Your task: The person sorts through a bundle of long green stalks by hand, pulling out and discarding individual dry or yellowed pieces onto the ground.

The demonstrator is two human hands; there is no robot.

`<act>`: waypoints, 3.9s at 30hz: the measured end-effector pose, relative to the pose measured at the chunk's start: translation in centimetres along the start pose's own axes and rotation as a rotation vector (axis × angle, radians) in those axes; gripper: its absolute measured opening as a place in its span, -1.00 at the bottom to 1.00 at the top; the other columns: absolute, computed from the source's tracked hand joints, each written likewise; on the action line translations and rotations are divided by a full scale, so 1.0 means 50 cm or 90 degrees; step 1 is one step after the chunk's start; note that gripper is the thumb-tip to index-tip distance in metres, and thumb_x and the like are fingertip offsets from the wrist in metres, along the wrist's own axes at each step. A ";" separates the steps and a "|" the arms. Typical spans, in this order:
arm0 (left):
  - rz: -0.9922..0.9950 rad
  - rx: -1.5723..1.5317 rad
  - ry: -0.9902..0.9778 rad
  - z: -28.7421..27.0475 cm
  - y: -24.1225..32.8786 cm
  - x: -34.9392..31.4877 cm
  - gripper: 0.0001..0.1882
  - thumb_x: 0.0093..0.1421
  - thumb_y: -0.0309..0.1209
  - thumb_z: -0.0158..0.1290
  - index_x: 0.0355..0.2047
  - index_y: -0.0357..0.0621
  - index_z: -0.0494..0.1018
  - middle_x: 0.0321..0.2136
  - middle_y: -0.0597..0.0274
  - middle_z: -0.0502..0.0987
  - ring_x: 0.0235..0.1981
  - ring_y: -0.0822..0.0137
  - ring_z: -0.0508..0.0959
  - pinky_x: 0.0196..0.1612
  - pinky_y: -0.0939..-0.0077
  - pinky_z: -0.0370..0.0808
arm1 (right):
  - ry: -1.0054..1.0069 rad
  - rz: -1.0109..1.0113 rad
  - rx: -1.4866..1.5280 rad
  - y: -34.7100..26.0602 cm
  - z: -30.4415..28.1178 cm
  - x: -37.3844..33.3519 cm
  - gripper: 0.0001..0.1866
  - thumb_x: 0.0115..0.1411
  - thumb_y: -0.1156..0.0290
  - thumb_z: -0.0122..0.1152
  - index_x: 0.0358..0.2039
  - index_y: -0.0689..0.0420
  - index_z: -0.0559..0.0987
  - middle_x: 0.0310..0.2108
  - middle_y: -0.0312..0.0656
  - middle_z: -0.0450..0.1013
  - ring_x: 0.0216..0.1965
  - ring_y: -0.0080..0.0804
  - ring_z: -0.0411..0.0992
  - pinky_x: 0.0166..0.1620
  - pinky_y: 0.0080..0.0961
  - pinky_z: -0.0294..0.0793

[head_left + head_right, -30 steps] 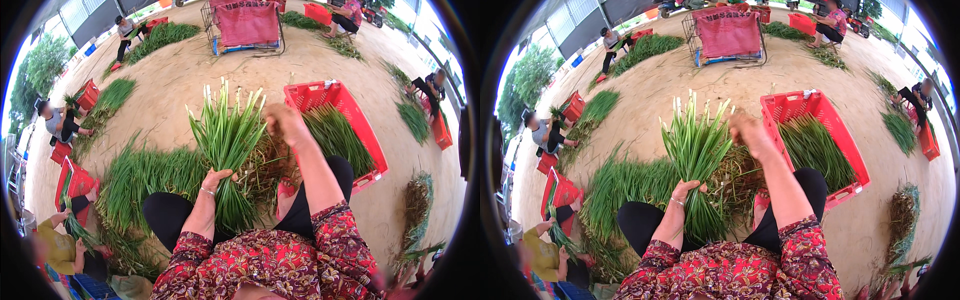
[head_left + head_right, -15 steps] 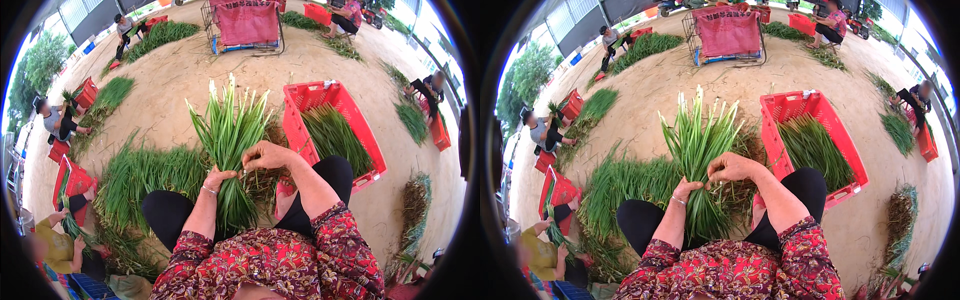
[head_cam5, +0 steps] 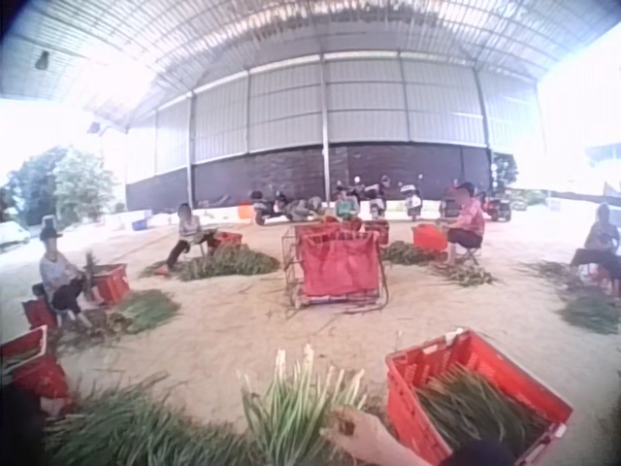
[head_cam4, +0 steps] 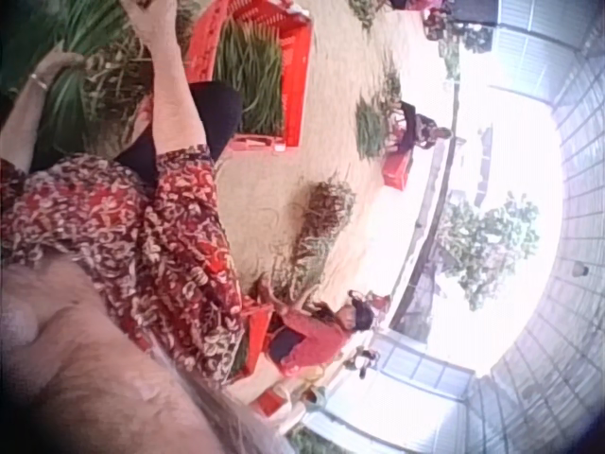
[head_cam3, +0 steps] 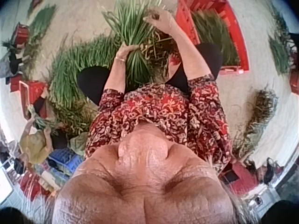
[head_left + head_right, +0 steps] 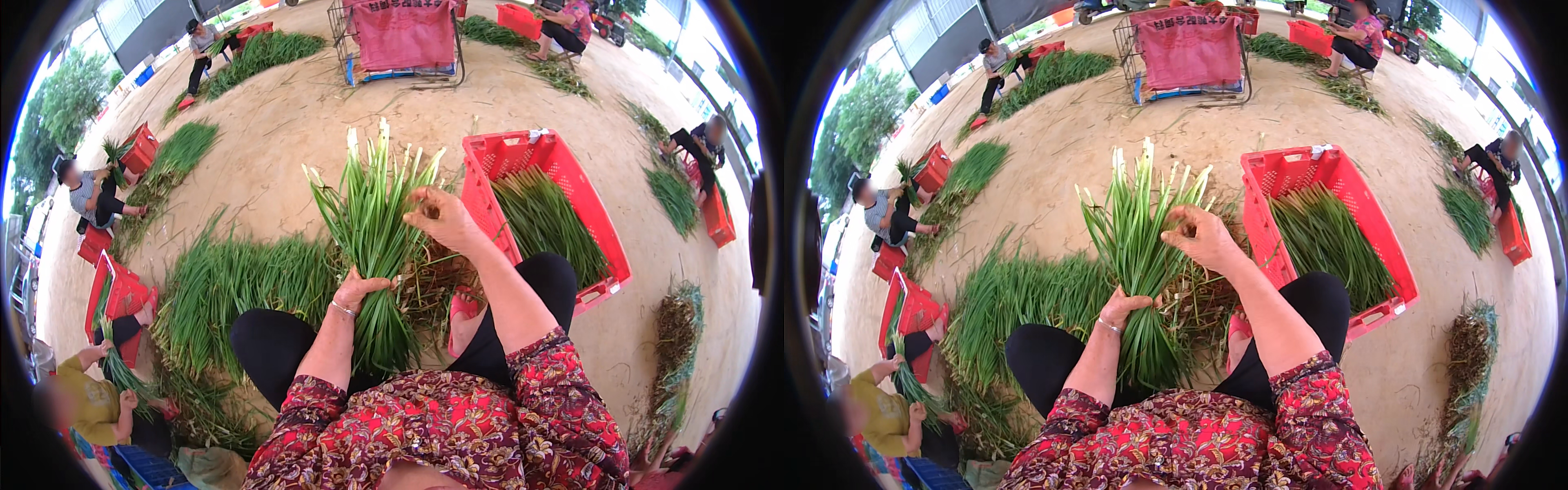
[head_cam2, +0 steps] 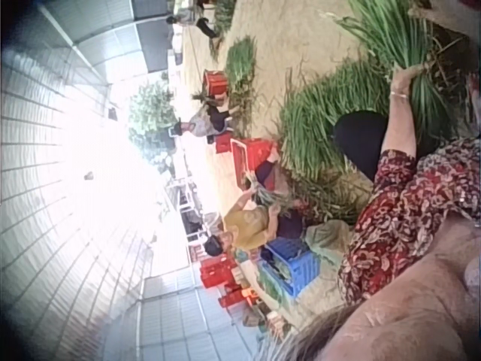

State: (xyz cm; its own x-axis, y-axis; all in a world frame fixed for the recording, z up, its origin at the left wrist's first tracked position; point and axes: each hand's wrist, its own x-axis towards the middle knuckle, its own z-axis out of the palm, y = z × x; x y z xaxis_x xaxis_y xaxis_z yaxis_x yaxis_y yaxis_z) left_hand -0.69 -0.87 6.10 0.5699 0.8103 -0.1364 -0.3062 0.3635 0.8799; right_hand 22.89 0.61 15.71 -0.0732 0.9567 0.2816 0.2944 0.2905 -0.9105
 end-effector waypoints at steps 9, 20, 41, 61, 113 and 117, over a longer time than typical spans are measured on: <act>0.042 -0.019 0.026 0.009 0.006 -0.006 -0.51 -0.09 -0.66 0.17 -0.06 -0.28 0.44 -0.35 0.12 0.60 -0.40 0.29 0.61 -0.28 0.43 0.56 | -0.086 0.042 -0.075 0.040 -0.005 0.017 -0.88 0.22 0.40 0.17 -0.36 0.19 0.52 -0.51 -0.25 0.48 -0.50 -0.40 0.43 -0.44 -0.47 0.37; 0.024 -0.014 0.023 -0.004 -0.008 -0.001 -0.48 -0.10 -0.67 0.21 -0.04 -0.22 0.45 -0.30 0.16 0.60 -0.34 0.30 0.61 -0.18 0.42 0.55 | 0.019 0.043 -0.161 0.023 0.013 0.024 -0.67 0.13 0.35 0.20 -0.13 0.25 0.55 -0.50 -0.11 0.53 -0.49 -0.33 0.50 -0.40 -0.40 0.48; 0.035 -0.189 0.021 -0.003 0.016 -0.006 -0.48 -0.08 -0.43 0.22 -0.07 -0.33 0.40 -0.41 0.05 0.55 -0.40 0.19 0.57 -0.24 0.33 0.56 | -0.310 0.186 0.200 -0.042 -0.041 -0.014 -0.92 0.21 0.44 0.18 -0.37 0.17 0.53 -0.56 -0.42 0.40 -0.57 -0.75 0.29 -0.54 -0.73 0.27; 0.052 -0.363 -0.089 0.016 0.008 -0.002 -0.43 -0.03 -0.31 0.16 -0.02 -0.32 0.34 -0.45 0.22 0.44 -0.45 0.37 0.36 -0.26 0.42 0.32 | -0.204 0.229 0.349 -0.021 0.047 -0.021 -0.98 0.16 0.50 0.24 -0.41 0.13 0.60 -0.55 -0.43 0.45 -0.60 -0.77 0.24 -0.55 -0.77 0.14; 0.068 -0.432 0.038 -0.001 0.037 0.011 -0.23 -0.02 -0.40 0.09 0.25 -0.22 0.16 0.10 -0.12 0.40 0.08 0.13 0.47 0.19 0.16 0.35 | -0.707 -0.113 0.572 -0.203 -0.029 -0.091 -0.84 -0.05 0.41 0.34 -0.53 0.21 0.56 -0.59 -0.26 0.40 -0.52 -0.49 0.30 -0.51 -0.55 0.25; 0.056 -0.435 0.015 -0.005 0.037 0.009 -0.24 0.00 -0.40 0.06 0.26 -0.21 0.14 0.12 -0.12 0.37 0.14 0.12 0.41 0.22 0.11 0.31 | -0.551 -0.032 0.643 -0.182 -0.002 -0.086 -0.83 -0.03 0.40 0.35 -0.53 0.15 0.51 -0.48 -0.25 0.39 -0.46 -0.56 0.31 -0.42 -0.62 0.27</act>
State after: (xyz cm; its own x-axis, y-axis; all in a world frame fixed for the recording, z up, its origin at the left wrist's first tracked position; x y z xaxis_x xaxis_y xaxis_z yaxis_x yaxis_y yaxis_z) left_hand -1.22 0.29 7.56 0.5067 0.8568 -0.0950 -0.7664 0.4982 0.4054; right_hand 20.60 -6.16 22.80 -0.7522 0.5367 0.3822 -0.5307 -0.1497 -0.8342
